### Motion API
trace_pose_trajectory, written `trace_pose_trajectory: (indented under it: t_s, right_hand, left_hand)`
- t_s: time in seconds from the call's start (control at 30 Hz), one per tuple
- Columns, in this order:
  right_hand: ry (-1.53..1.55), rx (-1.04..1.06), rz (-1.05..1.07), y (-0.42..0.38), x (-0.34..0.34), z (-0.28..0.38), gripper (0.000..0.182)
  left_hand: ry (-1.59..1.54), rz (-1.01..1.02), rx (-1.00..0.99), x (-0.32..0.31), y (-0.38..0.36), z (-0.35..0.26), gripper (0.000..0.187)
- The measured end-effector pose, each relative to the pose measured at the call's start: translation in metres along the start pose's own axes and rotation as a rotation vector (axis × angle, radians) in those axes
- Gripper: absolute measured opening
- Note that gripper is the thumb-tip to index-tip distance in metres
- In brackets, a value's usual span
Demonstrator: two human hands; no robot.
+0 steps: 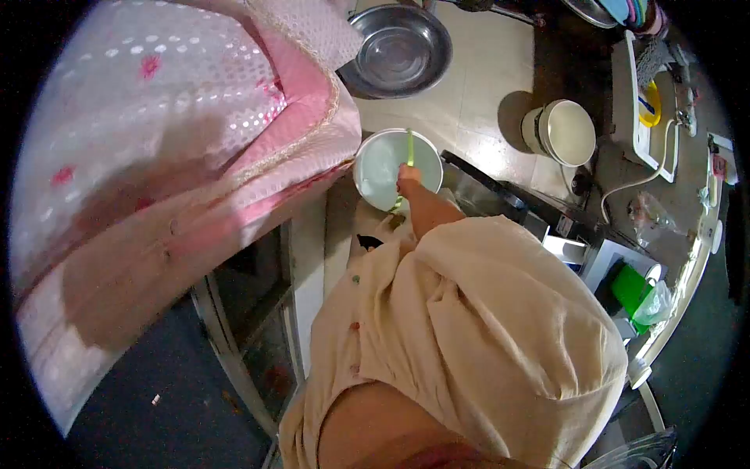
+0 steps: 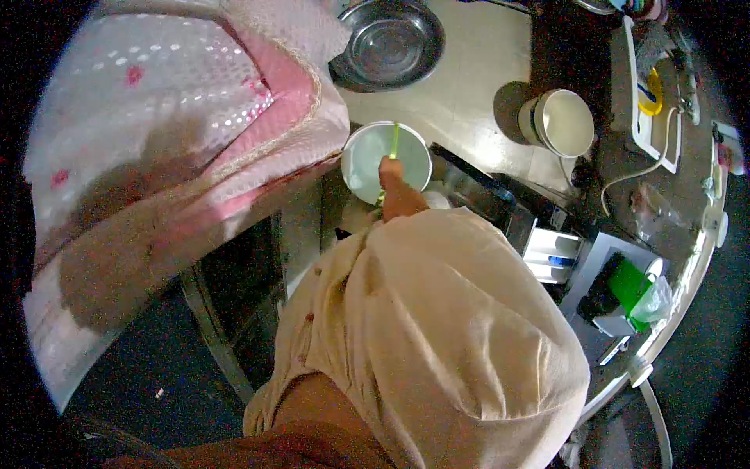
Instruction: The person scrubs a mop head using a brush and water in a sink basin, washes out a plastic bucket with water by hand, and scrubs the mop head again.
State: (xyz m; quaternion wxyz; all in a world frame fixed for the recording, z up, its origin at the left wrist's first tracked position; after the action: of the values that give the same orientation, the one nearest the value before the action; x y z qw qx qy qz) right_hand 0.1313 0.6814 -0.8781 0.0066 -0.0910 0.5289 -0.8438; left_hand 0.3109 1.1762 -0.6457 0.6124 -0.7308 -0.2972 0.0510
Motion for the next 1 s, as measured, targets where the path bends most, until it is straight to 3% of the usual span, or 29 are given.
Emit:
trace_pose_trajectory:
  t_s: [0.13,0.23,0.27,0.37,0.43,0.5,0.63,0.77,0.9,0.93,1.0]
  right_hand:
    - [-0.123,0.08,-0.045,0.007,0.028,0.05,0.031]
    - [0.197,0.172,-0.068,0.036,0.048,0.073,0.021]
    - [0.481,-0.11,-0.148,0.023,0.054,0.087,0.017]
    - [0.77,-0.086,-0.168,0.052,0.066,0.108,0.017]
    - [0.749,-0.167,-0.286,0.056,0.077,0.128,0.018]
    - [0.714,-0.137,-0.188,0.069,0.084,0.148,0.019]
    - [0.634,-0.113,-0.323,0.055,0.105,0.193,0.021]
    - [0.639,-0.08,-0.305,0.068,0.134,0.209,0.022]
    - [0.691,-0.124,-0.305,0.067,0.153,0.226,0.022]
    - [0.658,-0.029,-0.24,0.076,0.16,0.229,0.022]
    - [0.638,-0.031,-0.224,0.082,0.174,0.236,0.022]
  left_hand:
    - [0.019,0.031,-0.019,-0.008,0.024,-0.054,0.043]
    - [0.041,0.067,-0.025,-0.015,0.049,-0.096,0.043]
    - [0.05,0.083,-0.026,-0.017,0.059,-0.111,0.043]
    - [0.093,0.141,-0.026,-0.027,0.098,-0.163,0.043]
    - [0.135,0.189,-0.032,-0.034,0.127,-0.208,0.043]
    - [0.168,0.229,-0.045,-0.042,0.156,-0.257,0.043]
    - [0.235,0.284,-0.09,-0.061,0.198,-0.355,0.042]
    - [0.318,0.33,-0.144,-0.101,0.217,-0.443,0.042]
    - [0.369,0.348,-0.193,-0.147,0.207,-0.49,0.042]
    - [0.373,0.345,-0.207,-0.159,0.2,-0.498,0.042]
    - [0.38,0.337,-0.229,-0.181,0.187,-0.502,0.042]
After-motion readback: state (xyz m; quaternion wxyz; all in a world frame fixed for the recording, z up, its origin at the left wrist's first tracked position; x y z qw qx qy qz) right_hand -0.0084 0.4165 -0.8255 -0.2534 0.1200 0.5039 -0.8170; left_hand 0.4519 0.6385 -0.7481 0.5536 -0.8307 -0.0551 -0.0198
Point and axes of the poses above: each hand's wrist, its own y-axis towards the middle knuckle, its own x-axis out of the back of the hand, z = x × y, the point moved 6 cm from there along y, towards the middle knuckle, and after that the axes turned 3 degrees about -y, right-handed, at the moved point
